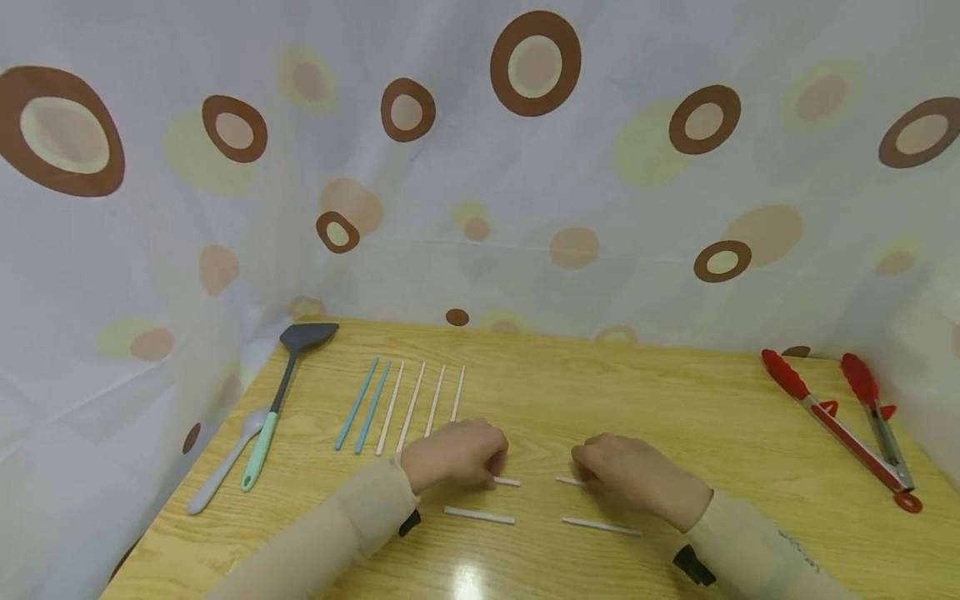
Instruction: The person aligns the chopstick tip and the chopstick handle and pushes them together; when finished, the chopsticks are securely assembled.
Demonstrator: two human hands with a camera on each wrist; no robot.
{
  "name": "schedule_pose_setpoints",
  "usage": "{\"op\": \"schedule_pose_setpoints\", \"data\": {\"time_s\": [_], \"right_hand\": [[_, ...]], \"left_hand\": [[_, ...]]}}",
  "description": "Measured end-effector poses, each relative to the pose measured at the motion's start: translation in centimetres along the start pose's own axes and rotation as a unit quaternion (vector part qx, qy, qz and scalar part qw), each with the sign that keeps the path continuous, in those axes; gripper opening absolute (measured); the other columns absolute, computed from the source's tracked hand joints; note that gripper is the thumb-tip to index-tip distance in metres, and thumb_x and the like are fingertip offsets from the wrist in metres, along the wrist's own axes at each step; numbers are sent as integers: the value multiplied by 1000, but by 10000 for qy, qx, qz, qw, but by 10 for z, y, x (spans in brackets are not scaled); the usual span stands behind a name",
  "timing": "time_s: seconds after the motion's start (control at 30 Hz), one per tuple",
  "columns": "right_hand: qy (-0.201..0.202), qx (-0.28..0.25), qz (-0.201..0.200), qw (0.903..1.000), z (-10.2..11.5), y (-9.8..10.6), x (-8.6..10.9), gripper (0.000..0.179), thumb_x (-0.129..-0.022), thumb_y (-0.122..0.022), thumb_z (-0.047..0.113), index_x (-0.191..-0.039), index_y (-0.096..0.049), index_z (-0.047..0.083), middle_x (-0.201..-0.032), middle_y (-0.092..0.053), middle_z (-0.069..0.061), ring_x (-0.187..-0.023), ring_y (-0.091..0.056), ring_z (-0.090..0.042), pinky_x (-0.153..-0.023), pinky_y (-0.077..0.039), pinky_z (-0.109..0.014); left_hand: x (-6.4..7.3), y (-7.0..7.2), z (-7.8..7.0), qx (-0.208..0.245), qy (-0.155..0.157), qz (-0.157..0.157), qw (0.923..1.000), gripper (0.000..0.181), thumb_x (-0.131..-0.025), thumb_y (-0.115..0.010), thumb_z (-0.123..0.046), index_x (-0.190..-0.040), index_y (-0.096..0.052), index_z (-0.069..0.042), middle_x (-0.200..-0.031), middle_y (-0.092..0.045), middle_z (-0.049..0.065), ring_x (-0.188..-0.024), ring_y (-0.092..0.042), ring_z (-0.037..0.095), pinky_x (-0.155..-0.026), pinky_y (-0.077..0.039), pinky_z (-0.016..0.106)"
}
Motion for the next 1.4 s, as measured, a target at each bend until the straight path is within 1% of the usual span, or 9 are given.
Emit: {"op": "schedule_pose_setpoints", "data": {"time_s": [0.2,0.43,0.6,0.7,0.83,0.93,1.07,1.27,1.4], "right_hand": [[5,280,53,9996,2,-4,2,27,-82,-77,-1,-79,-55,15,-74,-49,7,-63,-45,-5,-53,-44,-24],[0,508,-5,9987,3,-3,4,23,-91,-67,-2,-84,-49,11,-69,-45,4,-59,-43,-7,-49,-44,-25],[-37,474,-186,9987,1,5,3,23,-93,-66,0,-88,-45,10,-63,-44,5,-52,-37,-6,-42,-36,-23],[-121,592,-345,9976,0,11,2,25,-87,-70,-6,-92,-52,9,-66,-51,3,-50,-40,-6,-41,-35,-22],[-341,900,-520,9940,1,21,2,28,-79,-76,-12,-95,-65,8,-77,-62,-2,-55,-54,-11,-43,-40,-21],[-432,1179,-656,9899,0,27,2,31,-76,-77,-14,-92,-69,10,-81,-65,-3,-52,-52,-10,-44,-41,-21],[-408,1420,-1014,9838,-1,33,0,29,-76,-80,-10,-90,-66,12,-77,-64,-2,-45,-38,-7,-41,-35,-21],[-208,1364,-1661,9764,-1,44,-6,28,-76,-85,3,-89,-62,14,-75,-52,2,-58,-53,-12,-42,-37,-19],[-171,1350,-1786,9745,2,52,-13,27,-77,-85,3,-89,-63,14,-76,-51,3,-57,-54,-11,-41,-36,-18]], "left_hand": [[2,1,-2,-64,20,8,10000,22,-85,-81,-15,-76,-61,-20,-72,-54,-13,-67,-52,4,-61,-45,22],[4,4,-3,-128,207,-58,9997,16,-89,-77,-18,-83,-62,-20,-78,-55,-13,-71,-52,5,-64,-46,24],[4,13,-2,161,374,-368,9985,14,-90,-75,-14,-84,-63,-19,-79,-57,-11,-69,-52,7,-60,-46,26],[4,19,-1,334,328,-632,9969,15,-87,-78,-12,-82,-65,-18,-77,-58,-10,-67,-54,7,-59,-47,25],[3,25,-1,244,283,-1046,9938,13,-82,-84,-15,-83,-71,-18,-73,-60,-11,-66,-56,5,-60,-48,24],[4,30,-2,105,422,-1264,9910,10,-81,-84,-16,-83,-74,-19,-71,-60,-12,-63,-55,5,-56,-47,23],[6,38,-4,-4,589,-1370,9888,8,-83,-82,-17,-84,-75,-21,-70,-59,-12,-60,-54,5,-50,-46,24],[6,51,-5,-43,504,-1644,9851,6,-86,-79,-20,-90,-76,-21,-69,-57,-13,-57,-52,4,-47,-45,24],[5,58,-6,-112,381,-1869,9816,10,-85,-79,-23,-95,-77,-21,-69,-58,-13,-57,-52,3,-47,-45,22]]}}
Point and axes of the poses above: each hand's wrist, its own x-axis away from the middle knuckle, its own y-axis out of the back of the hand, z = x × y, the point moved 2 cm from there along -x, towards the middle knuckle
